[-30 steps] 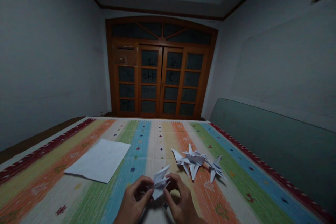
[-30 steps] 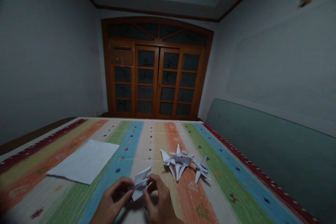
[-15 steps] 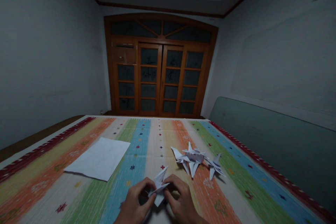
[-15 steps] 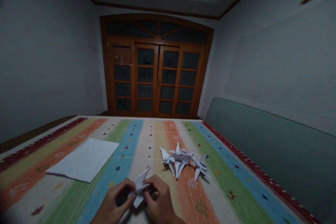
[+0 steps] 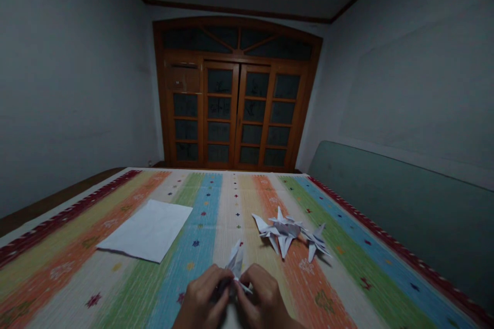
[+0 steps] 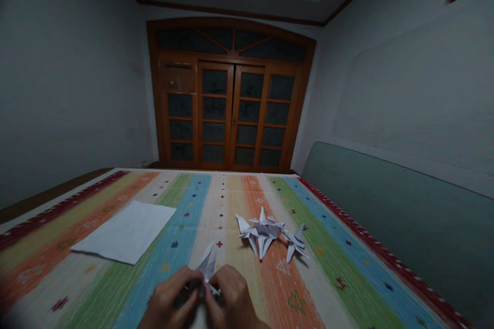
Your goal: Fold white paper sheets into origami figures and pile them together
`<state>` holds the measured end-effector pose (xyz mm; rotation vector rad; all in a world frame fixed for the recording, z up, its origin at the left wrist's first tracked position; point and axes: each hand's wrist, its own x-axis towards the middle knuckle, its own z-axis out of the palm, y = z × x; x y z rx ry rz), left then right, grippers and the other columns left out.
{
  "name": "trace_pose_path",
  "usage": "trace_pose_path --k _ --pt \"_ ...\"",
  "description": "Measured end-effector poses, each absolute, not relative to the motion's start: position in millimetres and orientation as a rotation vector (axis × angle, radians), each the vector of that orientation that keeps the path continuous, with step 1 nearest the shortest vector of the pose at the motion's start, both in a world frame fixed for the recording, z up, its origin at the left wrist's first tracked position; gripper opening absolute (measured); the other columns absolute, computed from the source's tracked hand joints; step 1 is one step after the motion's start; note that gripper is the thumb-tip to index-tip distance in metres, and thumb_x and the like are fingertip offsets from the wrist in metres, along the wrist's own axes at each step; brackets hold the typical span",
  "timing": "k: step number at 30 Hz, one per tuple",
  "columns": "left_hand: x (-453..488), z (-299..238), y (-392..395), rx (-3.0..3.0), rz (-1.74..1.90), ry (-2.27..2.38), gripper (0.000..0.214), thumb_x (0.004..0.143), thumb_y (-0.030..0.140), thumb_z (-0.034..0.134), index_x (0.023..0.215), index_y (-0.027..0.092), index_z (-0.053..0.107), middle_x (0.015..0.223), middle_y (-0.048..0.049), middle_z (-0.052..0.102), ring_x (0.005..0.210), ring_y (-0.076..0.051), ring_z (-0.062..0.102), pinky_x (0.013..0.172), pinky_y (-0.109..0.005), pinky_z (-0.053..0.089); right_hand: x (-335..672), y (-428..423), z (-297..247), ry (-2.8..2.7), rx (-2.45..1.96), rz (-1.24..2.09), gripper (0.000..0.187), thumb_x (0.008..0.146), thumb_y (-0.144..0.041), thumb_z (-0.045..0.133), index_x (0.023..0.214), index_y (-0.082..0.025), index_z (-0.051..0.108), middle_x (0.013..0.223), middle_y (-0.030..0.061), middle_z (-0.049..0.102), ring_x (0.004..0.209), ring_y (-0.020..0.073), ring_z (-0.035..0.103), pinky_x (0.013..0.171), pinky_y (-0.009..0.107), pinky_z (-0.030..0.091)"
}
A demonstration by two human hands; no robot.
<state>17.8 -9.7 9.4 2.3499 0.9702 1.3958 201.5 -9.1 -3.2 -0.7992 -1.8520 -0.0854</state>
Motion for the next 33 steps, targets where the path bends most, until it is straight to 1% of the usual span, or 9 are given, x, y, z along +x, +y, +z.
trace_pose_path --k 2,6,10,17,20,23,26,29,33 --pt "17 8 -10 2.418 1.419 0.939 0.016 0.094 0.015 0.054 0.1 0.024 0.066 0.081 -0.0009 0.071 0.069 -0.017 0.072 0.064 -0.021 0.057 199 -11 -5 -1.829 -0.824 0.017 0.016 0.09 -0.013 0.058 0.078 -0.022 0.054 0.063 -0.0017 0.061 0.053 0.0137 0.058 0.053 0.023 0.04" --pt "16 3 -10 2.482 1.499 0.95 0.02 0.098 0.018 0.054 0.115 0.024 0.062 0.088 -0.003 0.074 0.075 -0.018 0.075 0.066 -0.022 0.061 195 -14 -4 -1.722 -0.879 0.301 0.013 0.09 -0.016 0.057 0.078 -0.022 0.056 0.07 0.0016 0.066 0.063 0.0162 0.066 0.058 0.022 0.048" --pt "16 -2 -10 2.455 1.529 0.949 0.028 0.098 0.019 0.056 0.126 0.024 0.056 0.095 -0.0039 0.076 0.079 -0.018 0.078 0.069 -0.021 0.063 194 -14 -2 -1.658 -0.887 0.449 0.018 0.087 -0.019 0.06 0.07 -0.021 0.055 0.071 0.0035 0.069 0.065 0.0177 0.07 0.06 0.023 0.051" --pt "17 2 -14 2.361 1.516 0.93 0.033 0.097 0.016 0.055 0.129 0.026 0.053 0.095 -0.0015 0.076 0.075 -0.016 0.078 0.069 -0.02 0.064 193 -14 1 -1.66 -0.845 0.464 0.024 0.087 -0.02 0.066 0.064 -0.02 0.061 0.071 0.0049 0.074 0.066 0.0175 0.072 0.065 0.024 0.052" --pt "18 6 -16 2.363 1.516 0.92 0.032 0.096 0.017 0.059 0.127 0.026 0.055 0.093 -0.0007 0.077 0.073 -0.016 0.078 0.072 -0.021 0.064 194 -14 0 -1.591 -0.86 0.511 0.02 0.086 -0.021 0.067 0.067 -0.019 0.065 0.069 0.0044 0.073 0.066 0.0179 0.071 0.063 0.023 0.052" --pt "18 5 -15 2.408 1.501 0.861 0.035 0.094 0.02 0.062 0.128 0.026 0.056 0.095 -0.0024 0.079 0.071 -0.017 0.078 0.073 -0.021 0.065 196 -13 -2 -1.509 -0.952 0.615 0.014 0.081 -0.018 0.067 0.067 -0.019 0.068 0.065 0.0032 0.072 0.063 0.0186 0.071 0.062 0.023 0.052" --pt "17 -1 -13 2.407 1.478 0.793 0.038 0.099 0.025 0.056 0.136 0.027 0.051 0.098 -0.0046 0.08 0.076 -0.018 0.08 0.074 -0.021 0.065 198 -12 -3 -1.439 -1.029 0.717 0.013 0.078 -0.016 0.064 0.067 -0.019 0.071 0.066 0.0041 0.073 0.066 0.0204 0.071 0.061 0.023 0.053" --pt "16 -6 -13 2.238 1.442 0.865 0.037 0.104 0.026 0.047 0.14 0.03 0.046 0.094 -0.0034 0.08 0.079 -0.018 0.079 0.074 -0.023 0.065 199 -13 -1 -1.408 -1.063 0.767 0.013 0.076 -0.017 0.064 0.067 -0.019 0.073 0.067 0.0049 0.074 0.066 0.0209 0.071 0.058 0.023 0.052" --pt "14 -8 -13 1.989 1.399 0.97 0.04 0.099 0.024 0.056 0.138 0.031 0.046 0.096 -0.0018 0.078 0.085 -0.019 0.078 0.079 -0.027 0.064 198 -13 0 -1.382 -1.07 0.821 0.012 0.076 -0.022 0.068 0.067 -0.019 0.076 0.067 0.0061 0.075 0.067 0.0221 0.072 0.058 0.024 0.053"
